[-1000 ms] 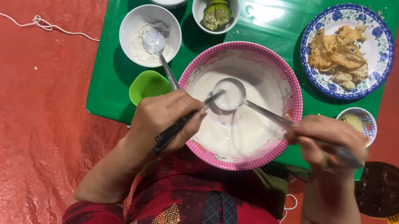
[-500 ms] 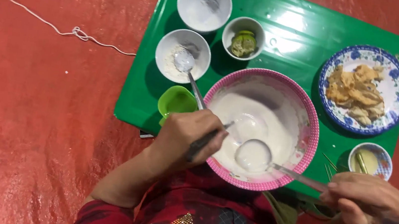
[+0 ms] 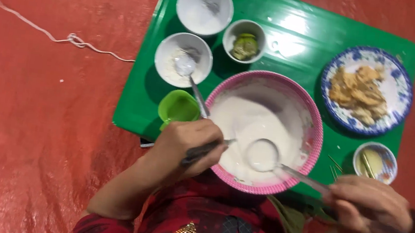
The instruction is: The person stirs a white liquid mixture in a pink bowl using a ladle and a pair of chopsticks. They repeatedly scoop and pour the mixture within the bowl to blend it.
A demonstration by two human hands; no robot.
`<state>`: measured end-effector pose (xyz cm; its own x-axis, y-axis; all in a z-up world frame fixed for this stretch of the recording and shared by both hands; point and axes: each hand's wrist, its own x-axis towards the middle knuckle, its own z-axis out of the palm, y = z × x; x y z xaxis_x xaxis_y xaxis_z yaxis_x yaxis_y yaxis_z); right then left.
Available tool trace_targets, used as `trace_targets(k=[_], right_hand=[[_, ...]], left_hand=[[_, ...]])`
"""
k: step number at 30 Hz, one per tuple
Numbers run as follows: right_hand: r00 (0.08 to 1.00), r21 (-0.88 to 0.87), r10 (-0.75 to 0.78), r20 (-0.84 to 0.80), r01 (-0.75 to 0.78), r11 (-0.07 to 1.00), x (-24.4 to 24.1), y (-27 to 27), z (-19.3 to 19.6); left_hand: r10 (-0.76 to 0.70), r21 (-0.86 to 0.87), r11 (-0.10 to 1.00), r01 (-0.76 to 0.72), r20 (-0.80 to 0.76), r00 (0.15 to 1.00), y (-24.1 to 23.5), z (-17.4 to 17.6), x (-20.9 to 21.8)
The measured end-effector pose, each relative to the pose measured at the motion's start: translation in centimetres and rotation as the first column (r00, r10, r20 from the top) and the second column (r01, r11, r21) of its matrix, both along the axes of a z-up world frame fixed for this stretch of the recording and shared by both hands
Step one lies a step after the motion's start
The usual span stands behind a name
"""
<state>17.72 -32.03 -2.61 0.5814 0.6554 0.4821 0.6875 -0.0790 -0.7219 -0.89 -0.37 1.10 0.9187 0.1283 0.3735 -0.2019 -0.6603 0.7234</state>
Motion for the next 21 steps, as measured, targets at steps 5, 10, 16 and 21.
trace_targets(k=[5, 10, 16, 21], right_hand=[[0.965, 0.243, 0.243, -0.099, -0.213, 0.946, -0.3, 4.2, -1.9], [0.988, 0.224, 0.138, -0.069, -0.119, 0.967, 0.5, 4.9, -1.7], [0.994, -0.007, 0.071, 0.088, -0.071, 0.997, 0.5, 1.4, 2.1], [0.825, -0.118, 0.560, 0.076, -0.550, 0.827, 2.3, 1.0, 1.4]], left_hand=[[0.251, 0.249, 0.933, -0.260, 0.068, 0.966, 0.1, -0.3, 0.6], [0.238, 0.199, 0.950, -0.241, 0.041, 0.970, -0.4, -1.9, 1.9], [0.065, 0.134, 0.989, -0.064, 0.000, 0.998, -0.7, -2.1, 1.8], [-0.065, 0.007, 0.998, 0.065, -0.055, 0.996, -0.3, -0.4, 0.8]])
